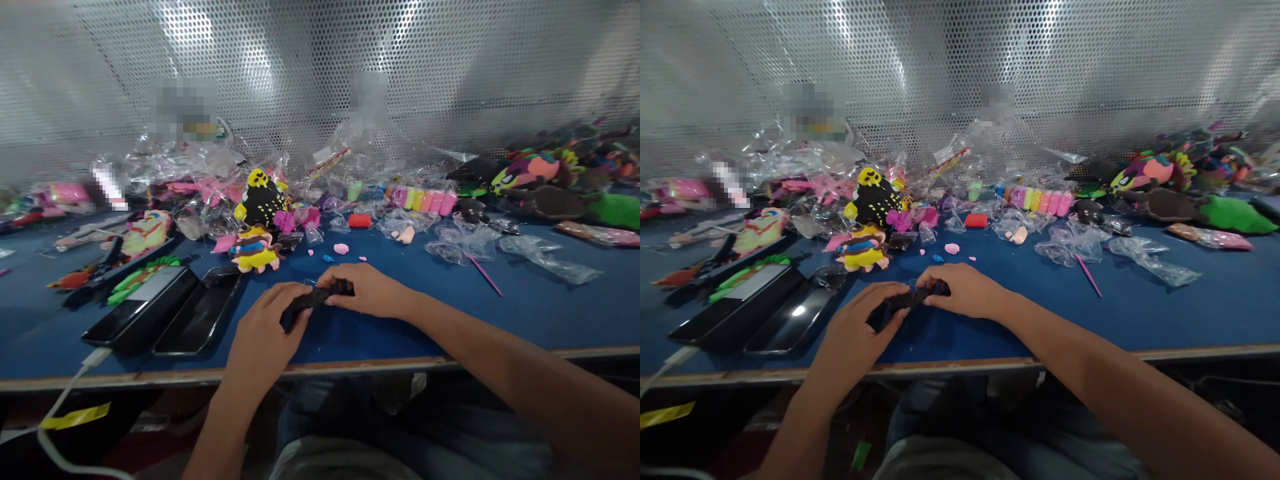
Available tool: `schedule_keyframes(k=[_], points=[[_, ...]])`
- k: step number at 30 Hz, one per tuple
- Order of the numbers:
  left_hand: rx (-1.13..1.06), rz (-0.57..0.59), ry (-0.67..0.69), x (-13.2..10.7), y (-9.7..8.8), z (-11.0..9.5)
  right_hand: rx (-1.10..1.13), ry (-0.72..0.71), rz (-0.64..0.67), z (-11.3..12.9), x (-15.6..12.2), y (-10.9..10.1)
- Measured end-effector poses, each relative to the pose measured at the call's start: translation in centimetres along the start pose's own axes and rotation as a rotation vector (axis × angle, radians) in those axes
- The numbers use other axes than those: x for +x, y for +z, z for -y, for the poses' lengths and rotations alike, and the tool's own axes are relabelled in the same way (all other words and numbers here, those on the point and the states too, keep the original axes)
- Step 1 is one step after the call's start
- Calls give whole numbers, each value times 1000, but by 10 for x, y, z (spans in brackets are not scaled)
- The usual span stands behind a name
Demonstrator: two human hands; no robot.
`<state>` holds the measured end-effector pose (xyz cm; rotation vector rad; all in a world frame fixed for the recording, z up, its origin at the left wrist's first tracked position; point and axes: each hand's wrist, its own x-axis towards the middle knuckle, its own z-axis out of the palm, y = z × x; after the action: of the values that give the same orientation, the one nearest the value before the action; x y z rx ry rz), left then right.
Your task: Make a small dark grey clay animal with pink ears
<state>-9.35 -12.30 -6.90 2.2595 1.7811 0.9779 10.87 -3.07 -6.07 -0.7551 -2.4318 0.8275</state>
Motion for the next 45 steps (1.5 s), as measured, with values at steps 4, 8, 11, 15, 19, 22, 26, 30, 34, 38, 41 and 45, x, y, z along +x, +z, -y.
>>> schedule_keyframes(k=[4, 8, 11, 15, 19, 22, 26, 30, 34, 38, 41, 45], points=[[41, 25, 43, 1, 2, 4, 9, 0, -10, -1, 0, 1], [52, 32, 27, 2, 3, 5, 19, 31, -7, -4, -1, 2], [28, 38, 8, 2, 3, 4, 20, 25, -9, -6, -1, 1], [-103, 48, -82, 3, 1, 5, 8, -34, -23, -4, -2, -1], [-492, 3, -278, 8, -7, 8, 56, -133, -113, 1, -4, -2], [-752, 0, -353, 10, -12, 6, 109, -182, -240, 7, -3, -2], [-1032, 75, -398, 10, -12, -6, 56, -261, -347, 17, -4, -3], [-1358, 155, -424, 9, -9, -22, -38, -341, -444, 31, -12, -6], [-1501, 197, -444, 7, -6, -34, -87, -323, -498, 47, -22, -5], [-1497, 138, -479, 4, -4, -43, -168, -316, -528, 58, -29, 0], [-1493, 138, -489, 2, -2, -49, -215, -348, -543, 62, -33, 1], [-1560, 147, -547, 0, 1, -54, -227, -365, -544, 68, -38, 0]])
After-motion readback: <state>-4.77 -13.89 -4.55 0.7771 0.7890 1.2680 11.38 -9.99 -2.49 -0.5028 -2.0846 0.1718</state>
